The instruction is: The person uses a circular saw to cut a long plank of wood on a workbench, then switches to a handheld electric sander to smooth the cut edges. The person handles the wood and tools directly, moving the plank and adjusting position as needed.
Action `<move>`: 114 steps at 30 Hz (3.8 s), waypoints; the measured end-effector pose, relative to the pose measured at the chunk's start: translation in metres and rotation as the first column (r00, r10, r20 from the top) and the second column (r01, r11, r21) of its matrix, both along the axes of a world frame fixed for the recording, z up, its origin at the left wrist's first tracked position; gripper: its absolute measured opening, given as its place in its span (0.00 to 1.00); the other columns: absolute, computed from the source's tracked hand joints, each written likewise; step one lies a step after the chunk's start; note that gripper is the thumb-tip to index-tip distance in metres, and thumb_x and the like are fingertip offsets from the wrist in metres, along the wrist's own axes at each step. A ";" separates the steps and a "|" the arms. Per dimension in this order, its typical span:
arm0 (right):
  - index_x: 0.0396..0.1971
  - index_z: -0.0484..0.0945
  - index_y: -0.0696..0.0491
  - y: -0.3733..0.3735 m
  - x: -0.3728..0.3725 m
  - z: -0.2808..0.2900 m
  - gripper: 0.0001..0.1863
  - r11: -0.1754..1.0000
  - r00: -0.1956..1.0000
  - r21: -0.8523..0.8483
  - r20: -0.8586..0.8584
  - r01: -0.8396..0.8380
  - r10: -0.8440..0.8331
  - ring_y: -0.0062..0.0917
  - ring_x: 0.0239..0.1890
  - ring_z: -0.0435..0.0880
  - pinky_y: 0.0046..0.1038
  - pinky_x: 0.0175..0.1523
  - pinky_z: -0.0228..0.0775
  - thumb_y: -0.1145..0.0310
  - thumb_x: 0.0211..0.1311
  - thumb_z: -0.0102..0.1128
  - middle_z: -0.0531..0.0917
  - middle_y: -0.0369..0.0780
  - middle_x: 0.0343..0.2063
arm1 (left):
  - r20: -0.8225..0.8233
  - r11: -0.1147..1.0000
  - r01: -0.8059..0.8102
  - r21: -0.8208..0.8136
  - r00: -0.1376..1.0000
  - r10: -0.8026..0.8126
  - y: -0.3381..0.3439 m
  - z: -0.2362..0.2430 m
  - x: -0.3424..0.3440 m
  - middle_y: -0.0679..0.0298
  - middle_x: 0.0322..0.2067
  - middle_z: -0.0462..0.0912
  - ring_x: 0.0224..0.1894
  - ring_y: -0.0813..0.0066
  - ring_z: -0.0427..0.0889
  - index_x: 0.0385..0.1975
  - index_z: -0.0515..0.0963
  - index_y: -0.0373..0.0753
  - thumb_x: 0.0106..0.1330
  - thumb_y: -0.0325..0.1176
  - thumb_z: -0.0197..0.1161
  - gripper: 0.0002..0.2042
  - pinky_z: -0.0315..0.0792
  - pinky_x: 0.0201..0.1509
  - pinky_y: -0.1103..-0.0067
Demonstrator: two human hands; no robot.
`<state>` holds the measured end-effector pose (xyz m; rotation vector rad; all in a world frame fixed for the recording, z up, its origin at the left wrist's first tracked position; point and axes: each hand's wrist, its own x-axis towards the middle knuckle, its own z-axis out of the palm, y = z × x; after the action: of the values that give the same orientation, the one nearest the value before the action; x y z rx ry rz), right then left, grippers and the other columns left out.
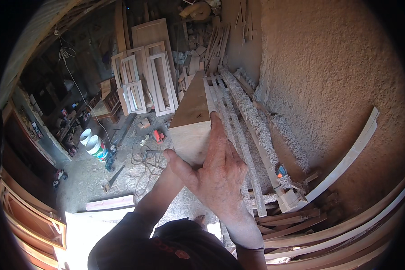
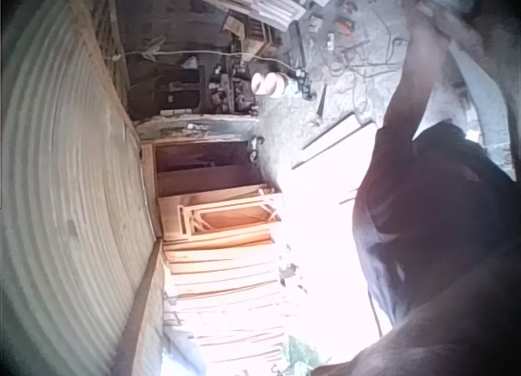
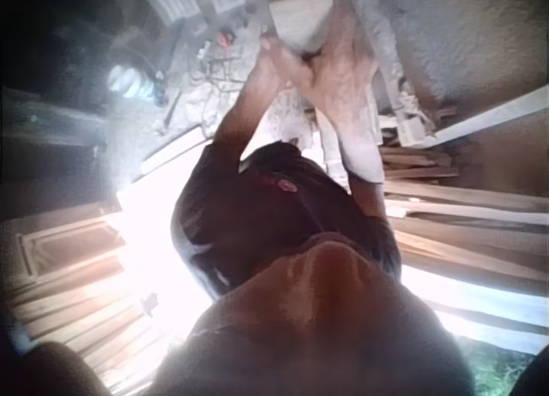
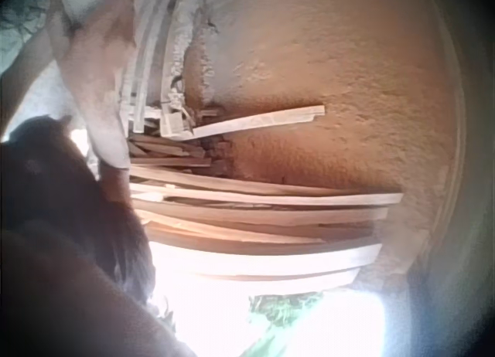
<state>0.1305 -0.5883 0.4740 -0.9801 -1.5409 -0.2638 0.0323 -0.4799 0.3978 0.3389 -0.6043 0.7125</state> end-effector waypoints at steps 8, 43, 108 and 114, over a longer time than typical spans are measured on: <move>0.66 0.61 0.72 0.004 0.009 0.000 0.52 0.997 0.999 0.074 0.042 0.003 -0.006 0.49 0.37 0.91 0.43 0.37 0.87 0.49 0.56 0.79 0.84 0.61 0.38 | -0.390 0.962 -0.274 0.019 0.883 0.259 -0.009 0.009 0.007 0.55 0.66 0.74 0.66 0.56 0.76 0.73 0.63 0.43 0.77 0.69 0.34 0.39 0.71 0.71 0.59; 0.76 0.56 0.55 -0.147 0.064 -0.417 0.56 0.605 0.992 -0.788 0.050 0.112 -0.119 0.56 0.52 0.85 0.49 0.50 0.83 0.54 0.51 0.79 0.77 0.59 0.60 | -0.903 0.910 -0.171 0.379 -0.286 0.322 -0.039 -0.366 0.046 0.58 0.82 0.44 0.82 0.61 0.45 0.82 0.47 0.52 0.72 0.76 0.38 0.46 0.58 0.75 0.55; 0.78 0.43 0.53 1.209 -0.657 -1.061 0.44 0.176 0.891 -0.933 -0.225 -0.314 0.394 0.59 0.51 0.82 0.52 0.52 0.74 0.64 0.72 0.60 0.79 0.64 0.51 | -0.178 -0.199 -0.962 -0.190 0.233 -0.956 0.472 -0.503 -0.444 0.58 0.52 0.82 0.50 0.60 0.84 0.61 0.75 0.38 0.76 0.45 0.55 0.21 0.81 0.43 0.69; 0.77 0.44 0.55 1.174 -0.627 -1.042 0.43 -0.251 0.908 -0.968 -0.121 -0.018 0.400 0.59 0.50 0.81 0.51 0.51 0.75 0.65 0.71 0.60 0.78 0.65 0.49 | -0.243 -0.152 -0.971 -0.186 0.196 -0.950 0.463 -0.501 -0.462 0.62 0.52 0.82 0.49 0.61 0.84 0.63 0.75 0.42 0.77 0.46 0.54 0.21 0.80 0.41 0.70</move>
<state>-0.4966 0.5861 -0.5676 -1.8841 -2.0320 1.5930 -0.4296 -0.0172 -0.1028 -1.0379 1.9416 0.4953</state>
